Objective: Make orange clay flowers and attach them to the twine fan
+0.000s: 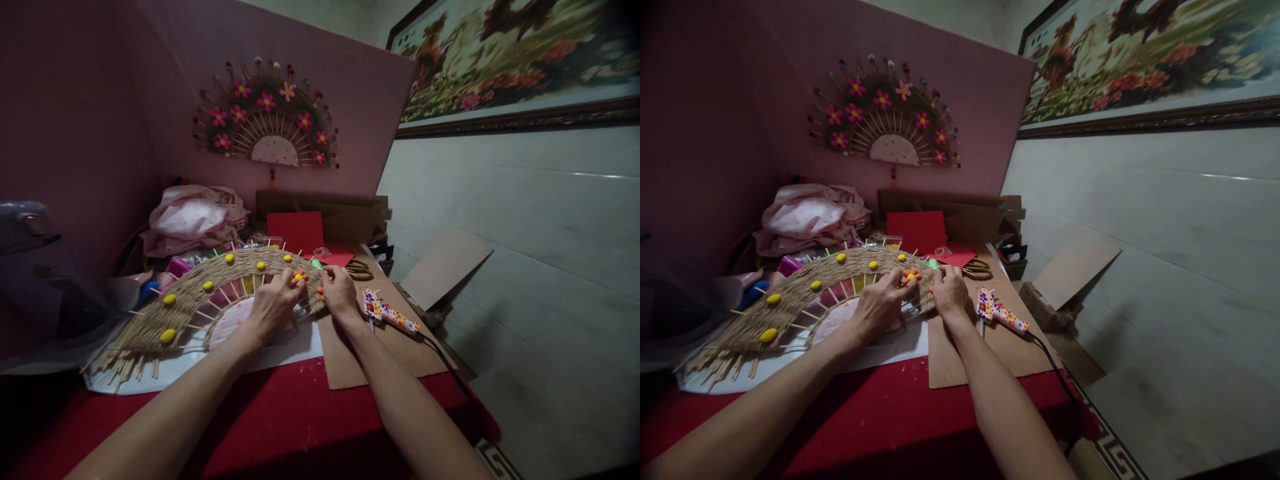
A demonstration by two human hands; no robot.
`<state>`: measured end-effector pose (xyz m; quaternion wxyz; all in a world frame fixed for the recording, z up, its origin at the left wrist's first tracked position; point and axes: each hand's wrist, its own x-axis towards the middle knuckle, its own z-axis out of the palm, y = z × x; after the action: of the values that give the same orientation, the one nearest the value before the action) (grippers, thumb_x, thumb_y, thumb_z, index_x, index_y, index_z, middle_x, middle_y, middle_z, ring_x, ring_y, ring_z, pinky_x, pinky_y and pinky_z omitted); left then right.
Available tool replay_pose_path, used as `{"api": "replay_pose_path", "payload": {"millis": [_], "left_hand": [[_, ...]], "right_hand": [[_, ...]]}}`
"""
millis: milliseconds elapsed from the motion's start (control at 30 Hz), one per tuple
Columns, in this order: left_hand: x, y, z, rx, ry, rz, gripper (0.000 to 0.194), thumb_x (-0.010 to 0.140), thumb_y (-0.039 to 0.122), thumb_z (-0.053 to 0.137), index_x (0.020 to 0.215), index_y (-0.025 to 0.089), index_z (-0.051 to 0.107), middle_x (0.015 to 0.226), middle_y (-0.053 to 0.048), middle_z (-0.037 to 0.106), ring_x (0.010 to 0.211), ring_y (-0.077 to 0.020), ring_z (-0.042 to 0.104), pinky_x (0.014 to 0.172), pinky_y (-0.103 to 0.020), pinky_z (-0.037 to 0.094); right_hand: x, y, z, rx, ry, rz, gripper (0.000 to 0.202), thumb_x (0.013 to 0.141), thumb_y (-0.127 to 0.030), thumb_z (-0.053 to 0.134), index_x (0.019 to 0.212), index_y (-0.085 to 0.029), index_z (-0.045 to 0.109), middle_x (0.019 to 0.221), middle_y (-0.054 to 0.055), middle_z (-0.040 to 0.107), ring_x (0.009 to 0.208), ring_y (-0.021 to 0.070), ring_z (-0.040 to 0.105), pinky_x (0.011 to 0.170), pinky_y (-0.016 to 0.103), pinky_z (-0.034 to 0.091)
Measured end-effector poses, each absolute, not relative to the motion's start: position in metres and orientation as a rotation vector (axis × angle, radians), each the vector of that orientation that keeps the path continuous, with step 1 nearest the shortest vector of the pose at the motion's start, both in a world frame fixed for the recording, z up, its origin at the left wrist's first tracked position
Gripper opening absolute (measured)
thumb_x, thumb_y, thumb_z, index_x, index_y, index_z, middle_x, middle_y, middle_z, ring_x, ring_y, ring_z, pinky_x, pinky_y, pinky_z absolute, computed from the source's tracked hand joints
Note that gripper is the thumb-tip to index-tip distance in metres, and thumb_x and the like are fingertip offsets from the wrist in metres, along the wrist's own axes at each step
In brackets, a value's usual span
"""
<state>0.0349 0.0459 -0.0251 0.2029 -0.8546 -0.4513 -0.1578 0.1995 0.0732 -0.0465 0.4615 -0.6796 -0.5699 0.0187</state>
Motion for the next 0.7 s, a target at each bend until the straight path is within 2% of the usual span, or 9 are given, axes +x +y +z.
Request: {"api": "replay_pose_path", "payload": {"millis": [567,700], "left_hand": [[0.0396,0.0404,-0.0230,-2.373,-1.187,-0.393,0.040,0.090,0.016,0.036,0.124,0.030,0.051,0.111,-0.011,0.052,0.087,-0.0224,0.057,0.058,-0.029,0.047],[0.0350,0.0390,-0.0200,-2.313,-1.340,-0.456,0.035,0.088,0.013,0.035,0.111,0.024,0.059,0.104,-0.010,0.054,0.081,-0.0219,0.058,0.051,-0.028,0.043]], "right_hand": [[0.1991,0.0724,-0.0445,-1.678,-1.402,0.047,0.024,0.085,-0.035,0.052,0.092,-0.018,0.066,0.091,0.008,0.063,0.078,0.0187,0.059,0.070,0.028,0.042],[0.1990,0.0716,-0.0439,-1.681,-1.402,0.052,0.023,0.084,-0.034,0.052,0.093,-0.018,0.066,0.093,0.008,0.064,0.080,0.0189,0.059,0.072,0.028,0.042]]}}
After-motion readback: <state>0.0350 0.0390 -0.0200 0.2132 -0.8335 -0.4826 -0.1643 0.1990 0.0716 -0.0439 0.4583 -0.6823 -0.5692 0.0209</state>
